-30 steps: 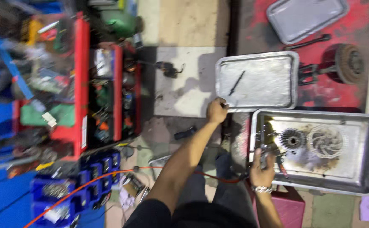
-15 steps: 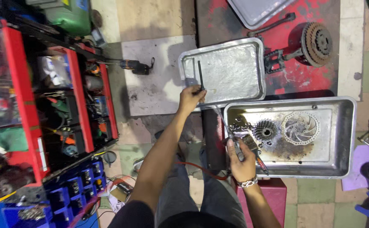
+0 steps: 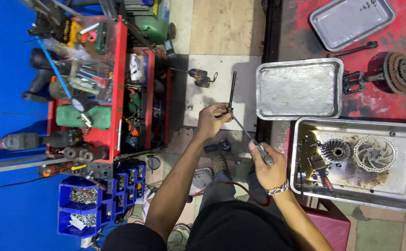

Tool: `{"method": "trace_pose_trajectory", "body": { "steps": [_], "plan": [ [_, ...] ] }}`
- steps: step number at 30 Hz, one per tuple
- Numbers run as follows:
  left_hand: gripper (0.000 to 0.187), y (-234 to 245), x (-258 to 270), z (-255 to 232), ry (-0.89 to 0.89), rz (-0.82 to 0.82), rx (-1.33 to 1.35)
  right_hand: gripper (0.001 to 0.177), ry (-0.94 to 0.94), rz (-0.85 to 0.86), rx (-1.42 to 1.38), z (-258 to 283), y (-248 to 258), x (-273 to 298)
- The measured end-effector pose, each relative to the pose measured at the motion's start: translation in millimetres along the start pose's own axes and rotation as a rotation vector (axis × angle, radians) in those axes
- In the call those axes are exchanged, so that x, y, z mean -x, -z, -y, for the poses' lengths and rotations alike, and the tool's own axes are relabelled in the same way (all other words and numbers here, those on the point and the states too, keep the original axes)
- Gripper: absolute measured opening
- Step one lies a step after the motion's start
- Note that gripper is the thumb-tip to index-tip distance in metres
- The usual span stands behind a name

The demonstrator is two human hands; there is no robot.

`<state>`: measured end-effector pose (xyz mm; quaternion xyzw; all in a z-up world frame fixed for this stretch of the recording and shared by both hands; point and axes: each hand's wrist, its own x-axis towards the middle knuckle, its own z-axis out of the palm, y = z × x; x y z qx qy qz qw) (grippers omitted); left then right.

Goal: The person cleans mechanical parts in a tray of solvent using a small brush, then wipes out a secondary tray with a cloth before scrubbing a metal axle and gears with the brush.

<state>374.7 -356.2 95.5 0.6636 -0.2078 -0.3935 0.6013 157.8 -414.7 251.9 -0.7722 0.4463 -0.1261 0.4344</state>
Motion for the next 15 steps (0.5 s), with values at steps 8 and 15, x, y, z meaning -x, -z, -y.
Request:
{"method": "trace_pose_trajectory", "body": {
  "steps": [8,15],
  "plan": [
    [0.035,47,41,-28,-0.194,-0.04,-0.126,0.04,-0.088,0.037,0.004,34,-31,22],
    [0.035,59,49,-25,-0.224,-0.055,-0.218,0.042,-0.035,0.048,-0.009,48,-39,29]
  ]
}}
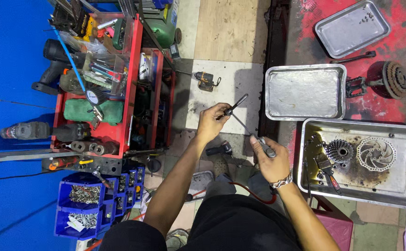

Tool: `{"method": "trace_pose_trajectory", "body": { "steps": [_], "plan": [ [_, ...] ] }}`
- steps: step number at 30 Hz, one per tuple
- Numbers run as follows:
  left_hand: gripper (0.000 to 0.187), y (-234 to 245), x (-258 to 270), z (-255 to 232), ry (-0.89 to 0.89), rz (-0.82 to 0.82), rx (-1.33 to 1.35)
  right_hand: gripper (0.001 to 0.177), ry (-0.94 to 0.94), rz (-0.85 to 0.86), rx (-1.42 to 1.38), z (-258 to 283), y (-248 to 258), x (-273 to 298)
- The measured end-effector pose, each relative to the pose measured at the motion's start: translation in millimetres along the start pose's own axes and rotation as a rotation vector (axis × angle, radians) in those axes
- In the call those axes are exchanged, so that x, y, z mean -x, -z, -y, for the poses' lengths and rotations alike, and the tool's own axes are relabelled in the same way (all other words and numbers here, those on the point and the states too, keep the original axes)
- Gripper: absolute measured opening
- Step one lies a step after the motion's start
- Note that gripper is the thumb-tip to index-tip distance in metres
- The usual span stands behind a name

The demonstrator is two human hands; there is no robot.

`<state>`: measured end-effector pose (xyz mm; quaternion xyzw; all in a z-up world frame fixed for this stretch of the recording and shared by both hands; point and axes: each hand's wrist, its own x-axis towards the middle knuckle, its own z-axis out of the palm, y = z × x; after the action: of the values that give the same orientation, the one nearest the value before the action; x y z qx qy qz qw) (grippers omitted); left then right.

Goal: The person cleans mechanical parts in a tray of solvent using a small brush, then wipes out a secondary tray with a cloth before scrubbing a metal axle and gears with the brush.

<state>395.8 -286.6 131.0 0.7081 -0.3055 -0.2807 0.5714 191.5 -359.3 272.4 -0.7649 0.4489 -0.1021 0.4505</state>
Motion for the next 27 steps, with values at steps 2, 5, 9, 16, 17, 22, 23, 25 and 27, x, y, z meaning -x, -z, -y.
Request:
{"method": "trace_pose_trajectory", "body": {
  "steps": [2,5,9,16,17,22,23,25,27],
  "plan": [
    [0.039,4,4,1,-0.025,0.0,-0.001,0.044,-0.029,0.034,-0.014,2,-2,2],
    [0.04,5,6,6,-0.1,-0.007,0.008,0.042,0.041,-0.004,0.021,5,0,3],
    [0.032,4,7,12,-0.073,-0.032,-0.013,0.042,-0.055,0.025,0.014,11,0,7],
    [0.032,3,10,13,-0.115,-0.006,0.057,0.049,-0.06,0.002,0.066,12,-1,5],
    [0.031,2,10,13,-0.124,0.001,0.068,0.049,-0.062,0.001,0.066,10,-2,5],
    [0.032,4,9,9,-0.075,0.011,0.035,0.064,-0.048,0.043,0.019,-7,-2,3],
    [0.032,5,9,8,0.001,0.016,0.072,0.064,-0.047,0.043,0.019,-11,-3,5],
    [0.031,5,7,7,0.076,0.025,0.111,0.065,0.132,-0.021,0.051,-17,-2,8],
    [0.026,5,7,7,0.0,0.033,0.231,0.064,0.114,-0.036,0.052,-15,-2,9]
  ]
}}
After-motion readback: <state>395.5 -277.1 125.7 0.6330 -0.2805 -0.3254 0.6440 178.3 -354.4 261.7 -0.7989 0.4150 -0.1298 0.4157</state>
